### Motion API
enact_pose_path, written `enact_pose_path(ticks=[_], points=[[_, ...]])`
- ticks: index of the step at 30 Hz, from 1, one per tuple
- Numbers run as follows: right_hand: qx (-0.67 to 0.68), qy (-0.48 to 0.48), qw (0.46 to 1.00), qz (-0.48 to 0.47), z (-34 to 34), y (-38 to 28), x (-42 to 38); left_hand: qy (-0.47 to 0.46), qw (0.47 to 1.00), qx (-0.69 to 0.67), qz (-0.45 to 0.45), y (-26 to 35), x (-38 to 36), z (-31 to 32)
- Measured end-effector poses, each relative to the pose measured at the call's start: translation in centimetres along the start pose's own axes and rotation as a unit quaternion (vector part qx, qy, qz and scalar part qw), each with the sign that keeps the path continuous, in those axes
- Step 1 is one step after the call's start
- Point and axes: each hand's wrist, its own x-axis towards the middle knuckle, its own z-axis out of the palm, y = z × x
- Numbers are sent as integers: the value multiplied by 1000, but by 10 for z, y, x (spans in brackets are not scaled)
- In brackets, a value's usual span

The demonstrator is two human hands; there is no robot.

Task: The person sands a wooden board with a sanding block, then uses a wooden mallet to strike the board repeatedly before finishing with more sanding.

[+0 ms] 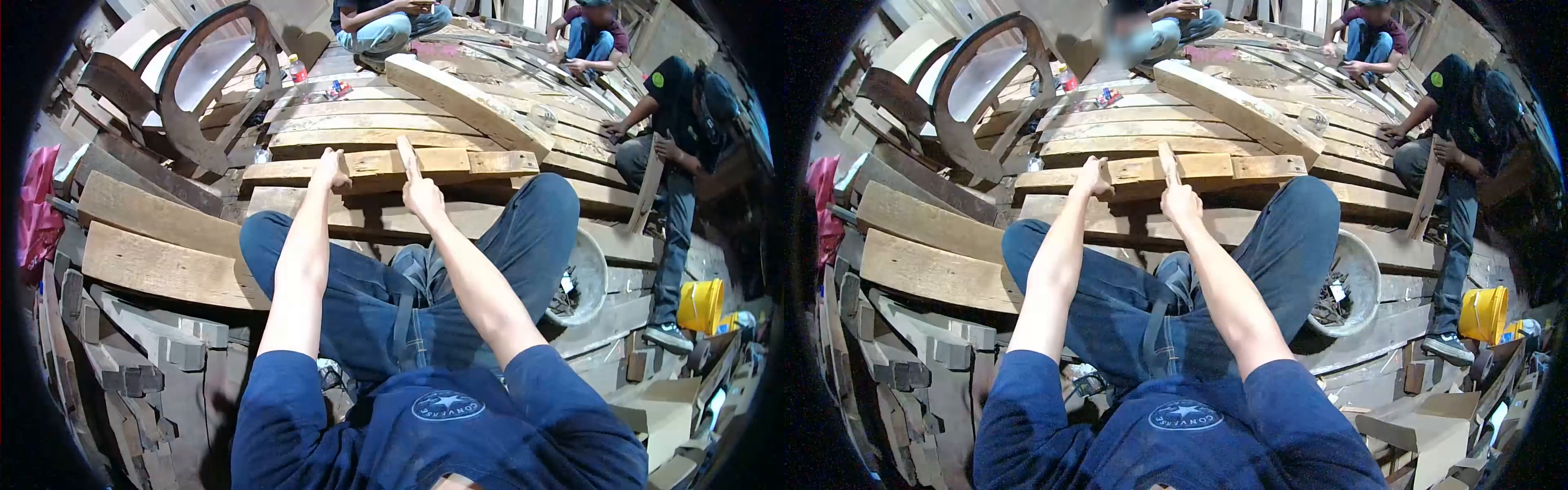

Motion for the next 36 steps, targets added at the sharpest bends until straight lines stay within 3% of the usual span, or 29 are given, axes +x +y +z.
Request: enact_pose_path(ticks=[3,4,7,8,9,11,12,17,19,21,23,24,25,27,28,29,33,36], points=[[-14,-107,990,-92,27,-6,-7,0,1000,1,3,-5,8,6],[1,-100,982,-158,40,-5,-13,-3,1000,10,4,-9,14,11],[-38,-121,985,-119,6,-19,-26,6,998,49,25,-14,24,17],[-43,-77,991,-102,2,-15,-25,0,998,52,23,-1,11,1],[10,-65,998,-13,-5,-16,-20,-8,998,54,21,6,1,-9],[16,0,1000,-25,-6,-7,-16,-16,999,27,-1,6,-3,-11],[18,-24,999,-17,-3,-5,-15,-24,999,29,2,7,-3,-13],[52,-96,972,-206,37,-1,-11,4,1000,-16,0,-5,12,3],[-4,-104,984,-142,16,-4,-18,-14,999,38,10,0,12,0],[36,-51,998,-18,2,-8,-15,-20,999,31,4,1,9,-3],[41,2,999,-24,-2,3,-11,0,1000,2,6,5,0,-10],[61,-2,998,-22,1,5,-11,-44,998,35,4,9,2,-16],[53,1,998,-29,5,2,-12,-1,1000,25,17,0,7,-3],[38,-62,996,-52,28,7,-6,-37,997,62,-8,7,7,-9],[71,-33,983,-165,32,7,-11,-36,998,59,-8,4,11,-5],[65,-61,978,-190,35,5,-10,-34,998,57,-8,0,14,-1],[8,-79,991,-109,6,-7,-12,-33,998,59,-9,14,-1,-16],[111,27,993,6,20,3,13,-21,998,59,11,1,7,-1]])
